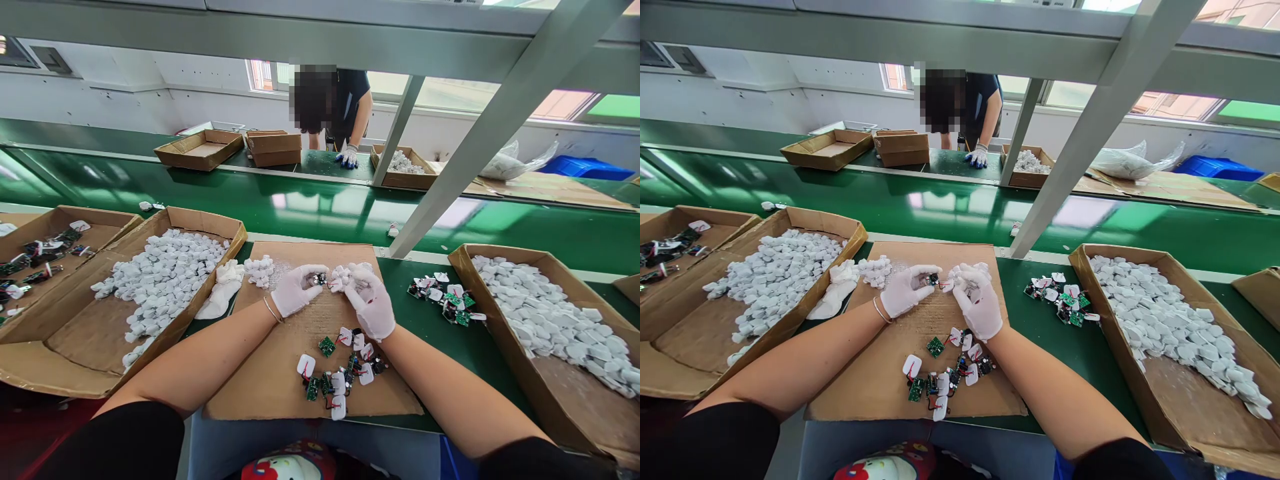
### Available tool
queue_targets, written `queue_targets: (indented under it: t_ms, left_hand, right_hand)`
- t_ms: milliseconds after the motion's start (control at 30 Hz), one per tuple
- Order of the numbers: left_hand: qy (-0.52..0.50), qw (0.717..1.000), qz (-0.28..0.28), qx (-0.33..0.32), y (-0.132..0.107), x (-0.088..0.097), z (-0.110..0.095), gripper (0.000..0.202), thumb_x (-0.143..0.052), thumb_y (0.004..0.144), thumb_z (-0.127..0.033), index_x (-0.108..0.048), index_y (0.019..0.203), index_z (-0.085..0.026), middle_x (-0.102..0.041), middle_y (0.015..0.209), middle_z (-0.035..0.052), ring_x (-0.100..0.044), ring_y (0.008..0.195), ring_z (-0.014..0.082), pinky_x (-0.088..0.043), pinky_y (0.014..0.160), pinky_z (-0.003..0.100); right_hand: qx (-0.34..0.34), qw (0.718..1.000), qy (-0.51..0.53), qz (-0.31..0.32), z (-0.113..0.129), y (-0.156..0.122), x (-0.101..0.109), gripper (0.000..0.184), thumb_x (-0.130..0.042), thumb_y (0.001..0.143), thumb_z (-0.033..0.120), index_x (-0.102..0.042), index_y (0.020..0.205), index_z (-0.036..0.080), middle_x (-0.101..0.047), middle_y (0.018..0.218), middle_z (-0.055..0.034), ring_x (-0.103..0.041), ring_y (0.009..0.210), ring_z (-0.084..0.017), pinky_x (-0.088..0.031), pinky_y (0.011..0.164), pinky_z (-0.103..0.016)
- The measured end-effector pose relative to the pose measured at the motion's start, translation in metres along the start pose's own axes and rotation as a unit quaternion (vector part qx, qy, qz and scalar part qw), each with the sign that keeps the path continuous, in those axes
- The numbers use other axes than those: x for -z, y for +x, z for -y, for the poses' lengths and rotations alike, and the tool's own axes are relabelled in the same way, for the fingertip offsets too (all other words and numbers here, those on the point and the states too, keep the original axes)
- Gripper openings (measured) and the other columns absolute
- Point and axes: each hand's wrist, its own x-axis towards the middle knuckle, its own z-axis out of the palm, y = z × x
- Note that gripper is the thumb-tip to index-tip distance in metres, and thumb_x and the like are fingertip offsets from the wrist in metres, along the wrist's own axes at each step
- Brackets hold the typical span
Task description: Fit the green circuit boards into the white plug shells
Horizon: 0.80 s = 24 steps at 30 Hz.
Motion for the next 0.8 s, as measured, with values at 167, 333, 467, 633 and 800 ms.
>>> queue_targets:
  t_ms: [167,333,467,633,800]
  left_hand:
    - [-0.085,0.996,0.018,0.024,-0.001,-0.003,0.000,0.036,-0.069,0.074,-0.017,-0.063,0.109,-0.012,-0.067,0.115,0.0144,-0.067,0.098,0.0189,-0.054,0.092,0.036]
    - [-0.109,0.993,-0.005,0.039,0.002,-0.001,-0.003,0.040,-0.077,0.068,-0.022,-0.065,0.105,-0.012,-0.068,0.110,0.0123,-0.066,0.099,0.0194,-0.053,0.095,0.037]
    - [-0.091,0.994,0.002,0.064,0.002,0.003,-0.007,0.037,-0.077,0.068,-0.025,-0.068,0.102,-0.013,-0.070,0.106,0.0115,-0.066,0.095,0.0194,-0.053,0.092,0.038]
    - [-0.152,0.983,0.044,0.092,0.002,0.008,-0.008,0.038,-0.078,0.064,-0.021,-0.065,0.098,-0.014,-0.070,0.092,0.0068,-0.067,0.085,0.0162,-0.054,0.083,0.032]
    - [-0.120,0.941,0.287,0.132,-0.004,0.010,-0.008,0.035,-0.079,0.063,-0.021,-0.069,0.096,-0.014,-0.070,0.089,0.0070,-0.066,0.077,0.0150,-0.054,0.070,0.026]
  right_hand:
    - [0.058,0.995,-0.061,0.059,0.000,0.000,0.000,0.007,-0.067,0.080,0.023,-0.060,0.080,0.023,-0.068,0.109,-0.0102,-0.063,0.106,-0.024,-0.049,0.093,-0.044]
    - [0.081,0.988,-0.080,0.104,-0.001,-0.003,-0.001,0.007,-0.061,0.082,0.017,-0.060,0.082,0.023,-0.071,0.092,-0.0065,-0.068,0.093,-0.021,-0.053,0.087,-0.040]
    - [0.061,0.985,-0.072,0.143,0.001,-0.004,-0.001,0.007,-0.064,0.081,0.018,-0.061,0.085,0.023,-0.071,0.095,-0.0076,-0.067,0.095,-0.022,-0.054,0.087,-0.041]
    - [-0.015,0.998,0.011,0.056,-0.002,-0.003,-0.001,0.027,-0.067,0.080,0.028,-0.059,0.104,0.022,-0.069,0.097,-0.0081,-0.069,0.078,-0.019,-0.057,0.077,-0.037]
    - [-0.099,0.993,0.064,0.027,-0.008,-0.002,-0.002,0.043,-0.064,0.084,0.041,-0.047,0.119,0.023,-0.068,0.075,0.0000,-0.060,0.045,-0.014,-0.053,0.055,-0.033]
